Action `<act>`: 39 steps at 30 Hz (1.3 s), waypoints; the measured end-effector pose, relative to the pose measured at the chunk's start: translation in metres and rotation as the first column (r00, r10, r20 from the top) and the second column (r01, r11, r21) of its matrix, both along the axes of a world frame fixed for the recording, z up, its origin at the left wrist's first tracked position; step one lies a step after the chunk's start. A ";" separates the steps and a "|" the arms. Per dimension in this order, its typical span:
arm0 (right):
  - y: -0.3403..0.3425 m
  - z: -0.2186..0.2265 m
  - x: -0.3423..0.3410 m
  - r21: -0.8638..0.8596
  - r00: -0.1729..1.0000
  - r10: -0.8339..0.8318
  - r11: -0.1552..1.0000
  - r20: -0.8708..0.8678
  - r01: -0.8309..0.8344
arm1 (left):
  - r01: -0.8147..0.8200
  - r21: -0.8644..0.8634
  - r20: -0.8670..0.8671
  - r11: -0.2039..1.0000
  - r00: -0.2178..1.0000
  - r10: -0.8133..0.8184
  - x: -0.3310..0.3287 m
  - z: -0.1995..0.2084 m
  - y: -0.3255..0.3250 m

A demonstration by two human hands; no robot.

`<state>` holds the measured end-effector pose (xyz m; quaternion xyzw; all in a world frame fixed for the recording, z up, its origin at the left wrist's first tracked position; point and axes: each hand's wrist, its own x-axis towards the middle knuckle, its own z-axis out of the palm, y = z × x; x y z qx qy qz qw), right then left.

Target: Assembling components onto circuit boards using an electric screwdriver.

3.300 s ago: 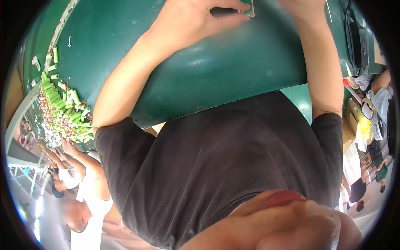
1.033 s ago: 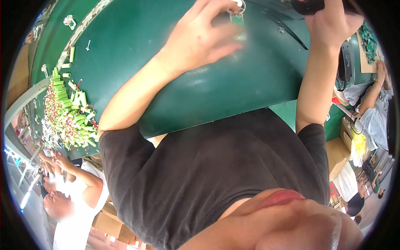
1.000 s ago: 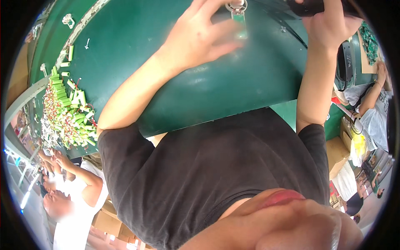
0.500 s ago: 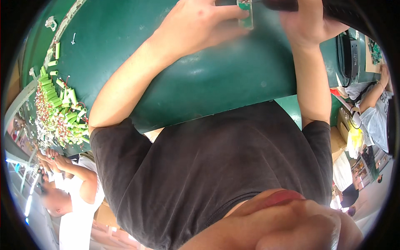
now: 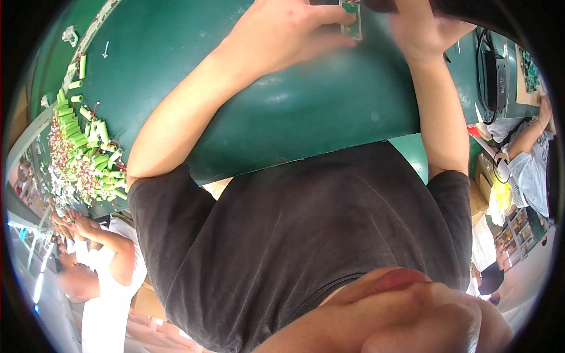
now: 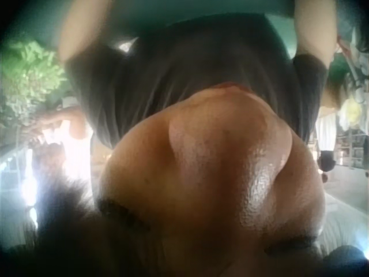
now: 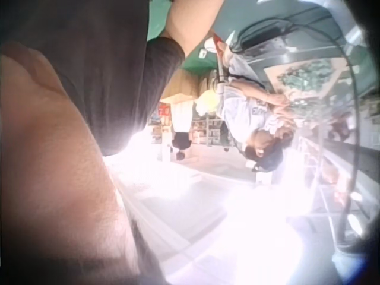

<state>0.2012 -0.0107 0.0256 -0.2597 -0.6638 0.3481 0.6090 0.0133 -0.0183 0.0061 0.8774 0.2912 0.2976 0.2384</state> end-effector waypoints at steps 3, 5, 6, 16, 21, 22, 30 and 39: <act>0.005 -0.002 0.002 0.048 0.999 -0.028 0.999 0.035 0.027 | 0.002 0.014 0.016 1.000 1.000 -0.003 0.000 0.003 -0.002; 0.008 -0.003 0.002 0.053 0.998 -0.047 0.998 0.047 0.044 | 0.010 0.046 0.026 0.999 1.000 -0.011 -0.001 0.005 0.001; 0.008 -0.004 0.001 0.049 0.996 -0.067 0.997 0.065 0.064 | -0.004 0.051 0.019 0.999 1.000 0.003 0.001 0.008 0.000; 0.014 -0.015 0.022 -0.243 0.956 0.095 0.956 -0.276 -0.165 | -0.401 0.120 -0.110 0.908 0.904 0.414 -0.034 0.050 0.099; 0.002 0.017 0.008 -0.080 0.989 0.116 0.989 -0.097 -0.123 | -0.489 0.314 -0.038 0.814 0.850 0.525 -0.114 -0.018 0.196; 0.004 0.017 0.012 -0.029 0.981 0.123 0.991 -0.151 -0.129 | -0.489 0.291 -0.037 0.822 0.853 0.521 -0.103 -0.021 0.199; 0.014 0.004 0.023 -0.117 0.947 0.241 0.956 -0.211 -0.269 | -0.607 0.293 0.075 0.739 0.785 0.615 -0.096 -0.013 0.179; 0.006 -0.001 0.024 -0.236 0.955 0.204 0.938 -0.216 -0.254 | -0.599 0.292 0.176 0.745 0.800 0.574 -0.087 -0.010 0.176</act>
